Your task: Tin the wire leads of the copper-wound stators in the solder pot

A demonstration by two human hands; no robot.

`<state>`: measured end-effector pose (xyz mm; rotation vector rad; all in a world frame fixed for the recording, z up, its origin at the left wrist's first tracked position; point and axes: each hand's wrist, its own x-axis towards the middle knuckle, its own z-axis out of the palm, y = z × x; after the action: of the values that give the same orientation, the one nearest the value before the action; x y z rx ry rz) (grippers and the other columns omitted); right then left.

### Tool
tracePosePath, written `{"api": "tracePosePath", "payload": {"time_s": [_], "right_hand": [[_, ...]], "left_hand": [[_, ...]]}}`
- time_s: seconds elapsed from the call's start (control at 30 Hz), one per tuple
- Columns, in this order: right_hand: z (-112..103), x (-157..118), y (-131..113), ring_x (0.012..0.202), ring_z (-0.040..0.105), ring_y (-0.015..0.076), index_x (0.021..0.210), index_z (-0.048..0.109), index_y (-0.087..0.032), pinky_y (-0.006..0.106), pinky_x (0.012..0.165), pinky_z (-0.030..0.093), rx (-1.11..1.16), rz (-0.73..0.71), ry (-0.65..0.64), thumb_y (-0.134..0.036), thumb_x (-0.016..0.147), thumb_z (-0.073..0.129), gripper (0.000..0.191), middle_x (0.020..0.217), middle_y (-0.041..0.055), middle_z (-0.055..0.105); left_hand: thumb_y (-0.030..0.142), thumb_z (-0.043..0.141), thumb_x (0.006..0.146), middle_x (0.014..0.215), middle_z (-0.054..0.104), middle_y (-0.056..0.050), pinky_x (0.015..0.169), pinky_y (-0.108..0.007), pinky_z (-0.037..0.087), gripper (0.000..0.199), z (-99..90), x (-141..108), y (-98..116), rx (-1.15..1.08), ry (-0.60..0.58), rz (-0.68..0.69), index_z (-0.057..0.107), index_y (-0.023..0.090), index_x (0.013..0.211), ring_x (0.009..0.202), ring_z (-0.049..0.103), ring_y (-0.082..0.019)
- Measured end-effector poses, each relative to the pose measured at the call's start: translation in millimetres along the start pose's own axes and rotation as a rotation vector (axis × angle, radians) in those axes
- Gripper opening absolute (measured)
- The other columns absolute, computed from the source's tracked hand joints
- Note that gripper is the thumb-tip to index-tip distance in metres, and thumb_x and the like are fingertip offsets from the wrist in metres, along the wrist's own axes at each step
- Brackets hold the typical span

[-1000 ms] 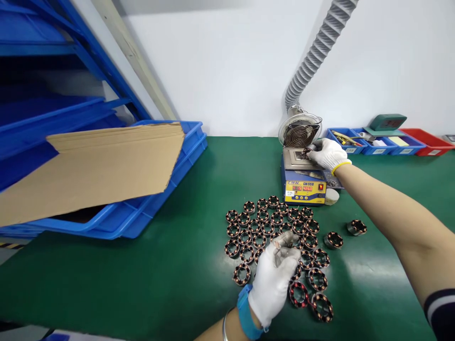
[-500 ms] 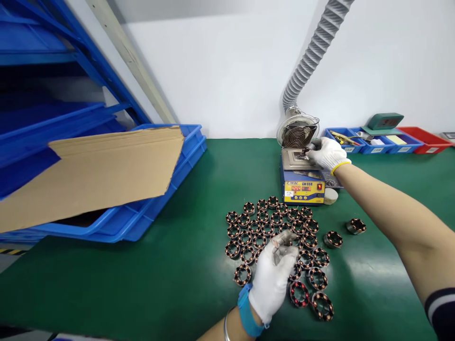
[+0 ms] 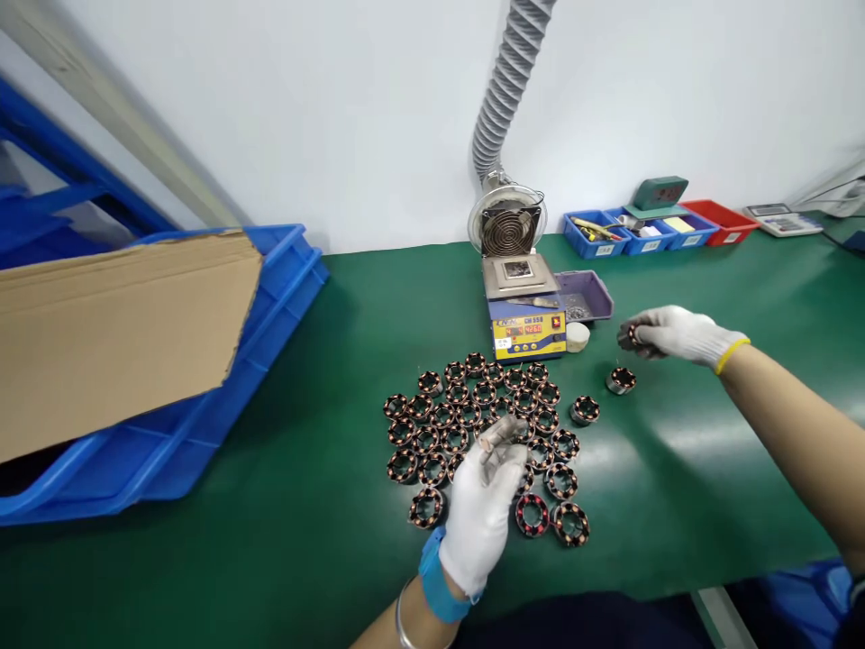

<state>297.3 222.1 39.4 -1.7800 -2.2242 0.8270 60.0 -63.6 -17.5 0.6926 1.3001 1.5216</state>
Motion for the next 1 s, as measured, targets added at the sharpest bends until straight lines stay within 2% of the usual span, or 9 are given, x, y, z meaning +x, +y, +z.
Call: {"api": "tracePosePath", "payload": {"time_s": [0.17,0.23,0.3,0.4,0.53,0.67,0.8,0.9,1.0], "right_hand": [[12.5,-19.6,38.3,0.065,0.068,0.0143,0.121,0.075,-0.015,0.027,0.070,0.051,-0.161,0.088,-0.204,-0.027,0.089,0.058,0.039,0.088,0.0080,0.076],[16.5,-26.5,39.7,0.082,0.071,0.0206,0.123,0.074,-0.018,0.031,0.078,0.053,-0.214,0.079,-0.171,-0.031,0.085,0.062,0.041,0.104,0.0096,0.075],[22.3,-41.3,34.1,0.103,0.069,0.0291,0.133,0.069,-0.022,0.040,0.087,0.053,-0.276,0.067,-0.015,-0.038,0.086,0.061,0.050,0.127,0.0124,0.068],[43.2,-77.7,19.3,0.108,0.066,0.0298,0.132,0.067,-0.026,0.043,0.088,0.053,-0.320,-0.155,0.214,-0.042,0.092,0.053,0.045,0.135,0.0102,0.062],[91.3,-117.8,5.9,0.112,0.064,0.0282,0.110,0.073,-0.019,0.042,0.097,0.052,-0.399,-0.617,0.219,-0.029,0.088,0.060,0.028,0.132,0.0125,0.062],[124.5,-118.0,8.2,0.121,0.057,0.0349,0.098,0.073,-0.015,0.049,0.100,0.050,-0.477,-0.680,0.357,-0.019,0.084,0.063,0.017,0.135,0.0163,0.061],[119.7,-114.0,8.4,0.130,0.051,0.0364,0.090,0.071,-0.015,0.055,0.105,0.046,-0.387,-0.789,0.413,-0.014,0.082,0.064,0.010,0.131,0.0148,0.063],[103.5,-131.2,-7.0,0.139,0.042,0.0355,0.089,0.070,-0.018,0.056,0.108,0.044,-0.246,-0.882,0.383,-0.015,0.083,0.065,0.008,0.132,0.0113,0.063],[93.1,-155.5,-32.3,0.146,0.035,0.0302,0.087,0.070,-0.021,0.049,0.111,0.045,-0.045,-0.988,0.159,-0.020,0.082,0.069,0.006,0.135,0.0063,0.061]], "left_hand": [[0.055,0.073,0.085,0.131,0.068,-0.016,0.099,-0.045,0.054,0.057,1.5,0.6,-1.5,0.024,0.000,0.042,0.065,0.017,0.126,0.110,0.068,-0.029],[0.056,0.073,0.085,0.130,0.069,-0.015,0.100,-0.045,0.054,0.057,0.7,2.6,-3.0,0.041,0.011,0.046,0.064,0.018,0.127,0.112,0.068,-0.028],[0.056,0.072,0.085,0.130,0.068,-0.014,0.101,-0.045,0.053,0.057,-0.6,5.0,-4.4,0.058,0.022,0.048,0.064,0.018,0.127,0.113,0.067,-0.028],[0.056,0.071,0.086,0.131,0.068,-0.014,0.103,-0.045,0.052,0.056,-2.1,7.3,-6.0,0.080,0.022,0.070,0.064,0.018,0.127,0.116,0.066,-0.029],[0.054,0.071,0.087,0.132,0.068,-0.014,0.103,-0.044,0.052,0.054,-1.3,6.4,-6.9,0.075,0.016,0.070,0.064,0.018,0.127,0.118,0.066,-0.029],[0.054,0.071,0.087,0.130,0.068,-0.015,0.100,-0.044,0.054,0.054,0.9,3.9,-6.8,0.095,-0.001,0.059,0.063,0.018,0.127,0.113,0.067,-0.028],[0.051,0.070,0.087,0.129,0.068,-0.015,0.097,-0.042,0.054,0.053,2.5,2.5,-5.5,0.114,-0.005,0.076,0.063,0.017,0.126,0.108,0.068,-0.026],[0.039,0.076,0.083,0.138,0.063,-0.015,0.089,-0.035,0.056,0.059,4.0,-0.4,-2.1,0.102,-0.009,0.068,0.056,0.020,0.135,0.099,0.068,-0.020],[0.020,0.081,0.073,0.146,0.057,-0.013,0.074,-0.030,0.056,0.076,6.0,-5.4,5.9,0.064,-0.253,-0.046,0.050,0.026,0.142,0.086,0.068,-0.016]]}}
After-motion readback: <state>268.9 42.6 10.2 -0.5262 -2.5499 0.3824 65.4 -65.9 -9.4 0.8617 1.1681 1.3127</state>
